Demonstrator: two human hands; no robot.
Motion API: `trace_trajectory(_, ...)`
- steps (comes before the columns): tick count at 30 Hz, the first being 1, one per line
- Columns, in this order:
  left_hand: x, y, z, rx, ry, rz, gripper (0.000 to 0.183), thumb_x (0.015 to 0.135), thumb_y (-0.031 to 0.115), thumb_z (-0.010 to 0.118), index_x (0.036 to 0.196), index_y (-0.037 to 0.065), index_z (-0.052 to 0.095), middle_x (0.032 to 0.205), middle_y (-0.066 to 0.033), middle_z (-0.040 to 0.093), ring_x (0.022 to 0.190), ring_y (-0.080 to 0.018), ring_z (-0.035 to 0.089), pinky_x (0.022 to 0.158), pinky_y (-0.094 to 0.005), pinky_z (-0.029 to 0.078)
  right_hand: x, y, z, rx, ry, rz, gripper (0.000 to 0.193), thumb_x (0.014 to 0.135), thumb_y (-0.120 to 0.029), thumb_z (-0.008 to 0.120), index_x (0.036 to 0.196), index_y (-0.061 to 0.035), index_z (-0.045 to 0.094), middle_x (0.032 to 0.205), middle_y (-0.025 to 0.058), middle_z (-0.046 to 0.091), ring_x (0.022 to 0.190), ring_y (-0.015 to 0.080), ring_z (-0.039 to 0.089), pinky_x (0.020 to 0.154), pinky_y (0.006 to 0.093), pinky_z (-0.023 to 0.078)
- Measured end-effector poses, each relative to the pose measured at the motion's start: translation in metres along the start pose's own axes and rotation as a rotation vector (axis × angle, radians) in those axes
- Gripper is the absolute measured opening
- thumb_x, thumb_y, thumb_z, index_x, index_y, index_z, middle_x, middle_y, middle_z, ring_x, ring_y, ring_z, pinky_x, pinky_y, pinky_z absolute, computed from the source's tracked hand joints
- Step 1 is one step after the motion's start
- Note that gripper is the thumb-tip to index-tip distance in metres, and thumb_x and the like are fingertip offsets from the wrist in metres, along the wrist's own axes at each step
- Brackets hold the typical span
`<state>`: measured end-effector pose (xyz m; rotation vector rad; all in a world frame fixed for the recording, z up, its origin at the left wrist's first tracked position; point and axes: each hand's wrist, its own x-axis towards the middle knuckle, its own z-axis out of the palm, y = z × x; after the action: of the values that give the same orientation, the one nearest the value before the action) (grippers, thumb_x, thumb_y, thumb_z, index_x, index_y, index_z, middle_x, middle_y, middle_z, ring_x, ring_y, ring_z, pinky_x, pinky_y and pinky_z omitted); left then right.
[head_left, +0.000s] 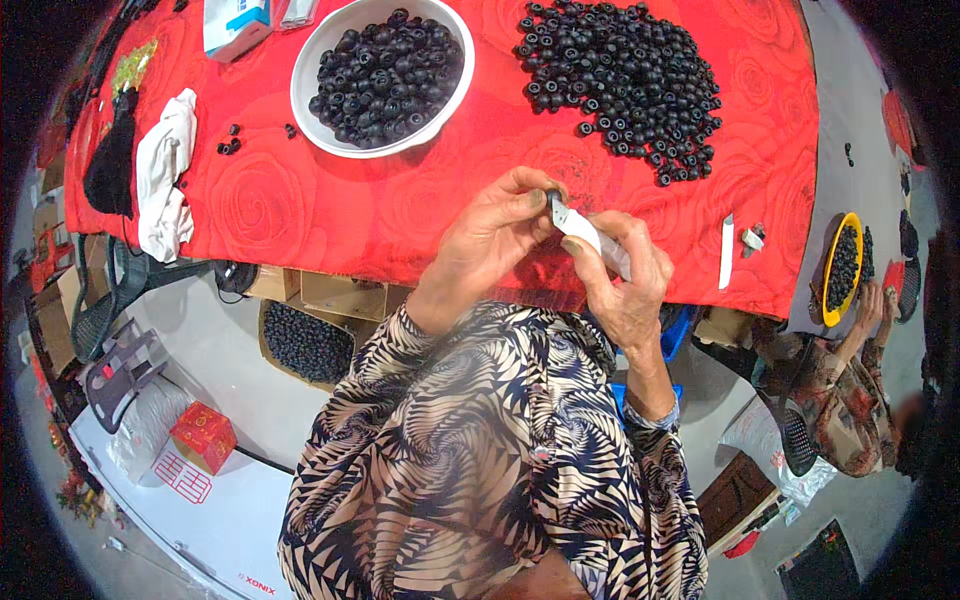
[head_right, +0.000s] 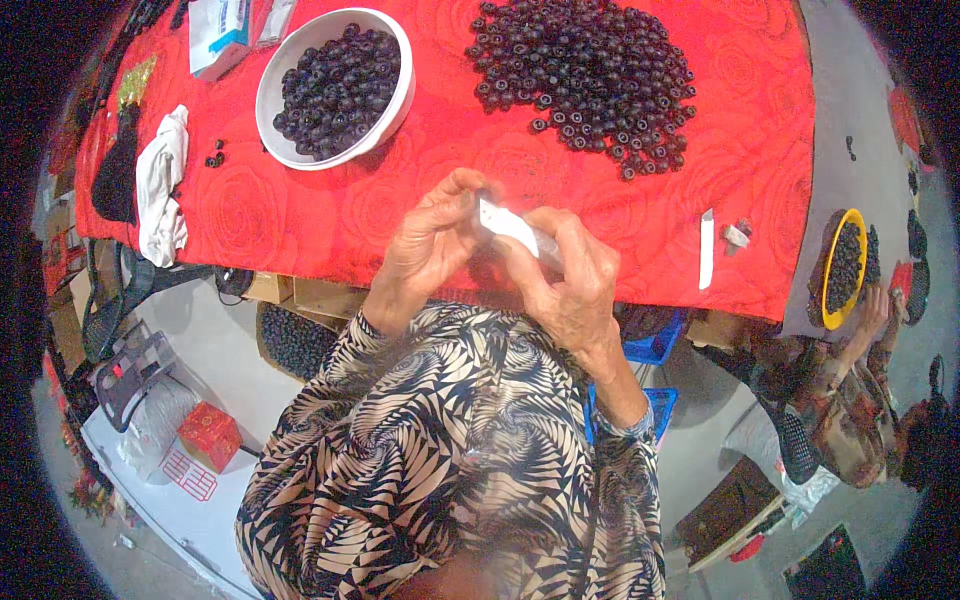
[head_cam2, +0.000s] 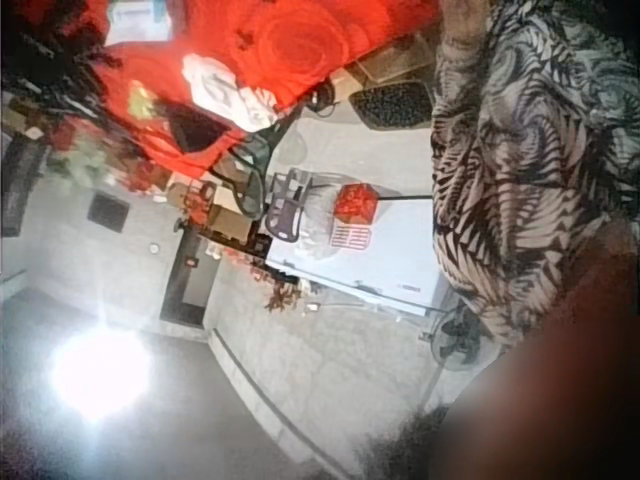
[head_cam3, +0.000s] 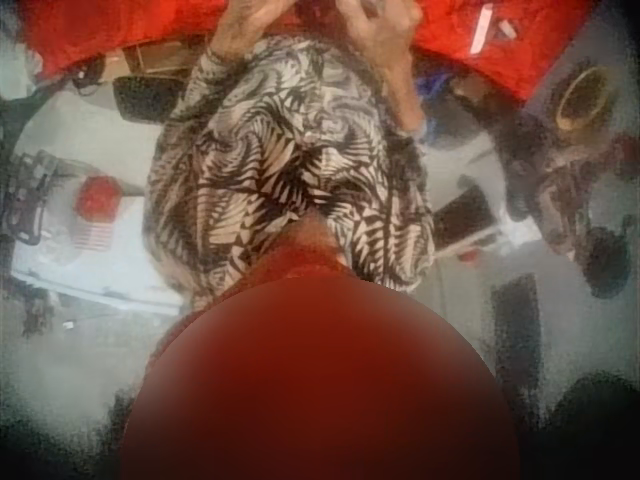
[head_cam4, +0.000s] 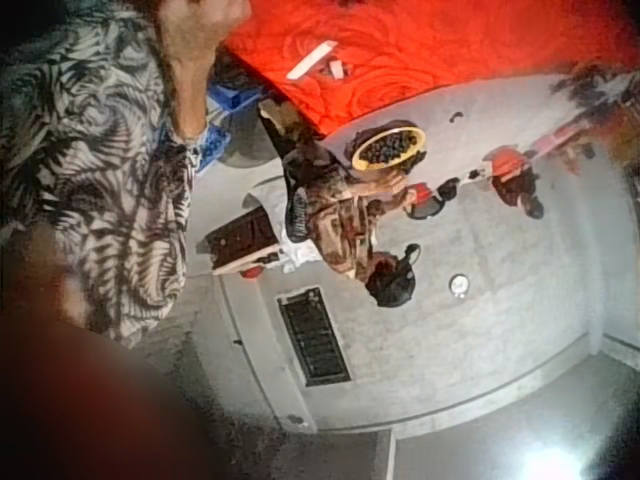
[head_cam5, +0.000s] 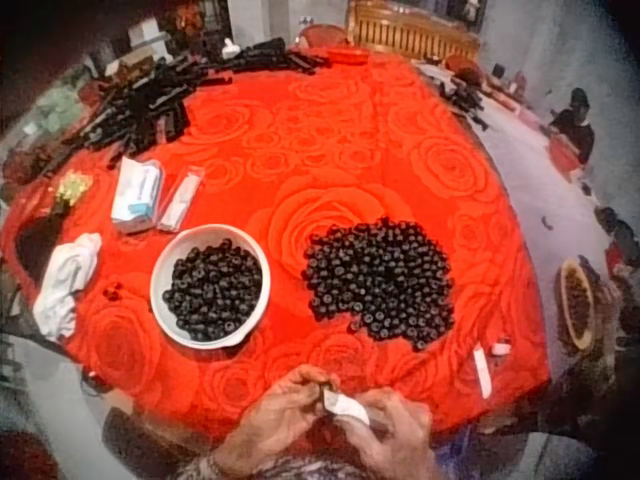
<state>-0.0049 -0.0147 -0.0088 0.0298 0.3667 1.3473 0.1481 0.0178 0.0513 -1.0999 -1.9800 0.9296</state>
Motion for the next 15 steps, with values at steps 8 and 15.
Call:
trace_trajectory(8, 0.000, 0.001, -0.010, -0.073, -0.037, -0.027, 0.022, 0.082, 0.005, 0.056, 0.104, 0.001, 0.054, 0.106, -0.0132, 0.056, 0.100, -0.0207, 0.054, 0.087, -0.0318, 0.046, 0.000, 0.006, -0.001, -0.014, -0.022, -0.025, 0.024, 0.072, -0.008, 0.070, 0.089, -0.0005, 0.055, 0.072, 0.0075, 0.061, 0.059, 0.0123, 0.058, 0.051, 0.0247, 0.045)
trace_trajectory(15, -0.004, 0.004, 0.003, 0.121, 0.030, 0.026, 0.013, 0.085, 0.008, 0.055, 0.096, 0.003, 0.052, 0.096, -0.0090, 0.058, 0.080, -0.0126, 0.054, 0.069, -0.0233, 0.043, 0.003, 0.012, -0.008, 0.044, -0.082, 0.050, 0.024, 0.072, -0.009, 0.070, 0.086, -0.0009, 0.052, 0.068, 0.0101, 0.060, 0.056, 0.0167, 0.059, 0.047, 0.0280, 0.045)
